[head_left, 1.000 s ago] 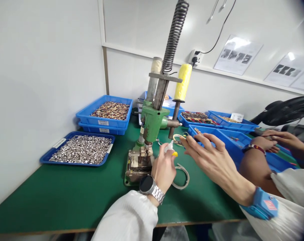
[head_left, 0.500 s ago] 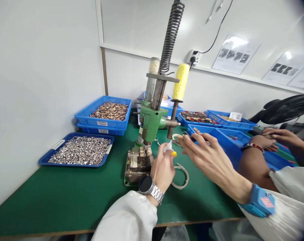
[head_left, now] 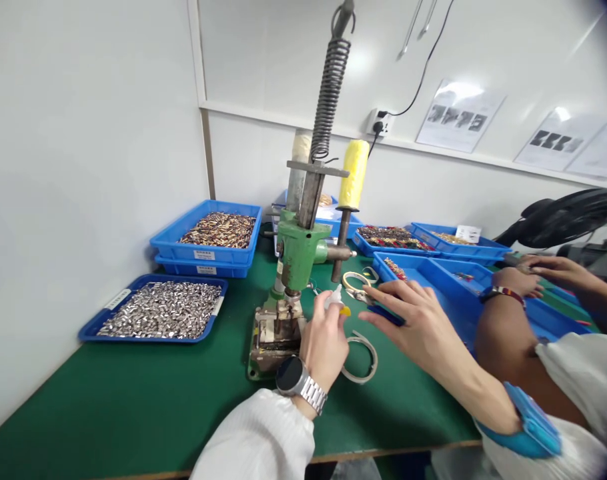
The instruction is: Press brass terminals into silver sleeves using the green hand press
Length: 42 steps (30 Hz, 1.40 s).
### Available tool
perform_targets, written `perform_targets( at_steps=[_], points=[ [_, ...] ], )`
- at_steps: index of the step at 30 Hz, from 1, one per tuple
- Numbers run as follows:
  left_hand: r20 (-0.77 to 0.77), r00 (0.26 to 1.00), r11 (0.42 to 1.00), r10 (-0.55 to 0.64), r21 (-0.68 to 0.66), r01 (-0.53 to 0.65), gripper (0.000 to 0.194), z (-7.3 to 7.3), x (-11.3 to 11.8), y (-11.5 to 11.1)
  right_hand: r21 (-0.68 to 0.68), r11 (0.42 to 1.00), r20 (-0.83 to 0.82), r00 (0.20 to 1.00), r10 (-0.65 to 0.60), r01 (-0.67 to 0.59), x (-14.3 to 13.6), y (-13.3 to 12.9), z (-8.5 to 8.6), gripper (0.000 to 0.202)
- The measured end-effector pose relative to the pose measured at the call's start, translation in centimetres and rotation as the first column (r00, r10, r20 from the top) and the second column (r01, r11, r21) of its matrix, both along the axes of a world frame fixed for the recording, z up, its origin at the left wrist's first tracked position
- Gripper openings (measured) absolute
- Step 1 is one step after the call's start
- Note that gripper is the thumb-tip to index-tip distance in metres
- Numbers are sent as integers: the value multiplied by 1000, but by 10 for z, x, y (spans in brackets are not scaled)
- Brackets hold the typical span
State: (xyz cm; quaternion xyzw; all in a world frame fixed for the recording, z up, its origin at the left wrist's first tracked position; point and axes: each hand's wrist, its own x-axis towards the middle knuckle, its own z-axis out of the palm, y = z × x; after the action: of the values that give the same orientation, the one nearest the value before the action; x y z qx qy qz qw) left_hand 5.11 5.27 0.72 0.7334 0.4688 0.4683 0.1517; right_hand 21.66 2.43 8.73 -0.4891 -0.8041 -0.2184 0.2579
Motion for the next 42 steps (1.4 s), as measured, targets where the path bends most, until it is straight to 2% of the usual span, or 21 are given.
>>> perform_targets(
  at_steps=[2,4,6,9,14,21,42],
  points=[
    [4,1000,1000,-2,-3,2,23,0,0,-1,-214,971,-349,937,29,-110,5,1,-9,43],
    [-3,1000,1000,-3,-7,3,23,2,-1,-3,-378,893,-595,803,-32,-245,7,2,-16,48],
    [-17,1000,1000,7,-8,-7,22,4,-2,-4,-461,821,-716,687,-120,-336,5,4,-17,54],
    [-27,999,999,33,-4,-33,22,7,-2,-6,-503,765,-769,612,-183,-402,0,10,-14,58],
    [-13,1000,1000,-7,-6,7,24,5,0,-3,-517,752,-756,630,-178,-408,-6,23,-9,57],
    [15,1000,1000,-24,-15,25,24,3,1,0,-485,814,-679,725,-120,-320,-2,34,-16,53],
    [-4,1000,1000,0,-23,0,23,1,2,-1,-407,890,-553,831,-61,-205,6,39,-25,51]
  ],
)
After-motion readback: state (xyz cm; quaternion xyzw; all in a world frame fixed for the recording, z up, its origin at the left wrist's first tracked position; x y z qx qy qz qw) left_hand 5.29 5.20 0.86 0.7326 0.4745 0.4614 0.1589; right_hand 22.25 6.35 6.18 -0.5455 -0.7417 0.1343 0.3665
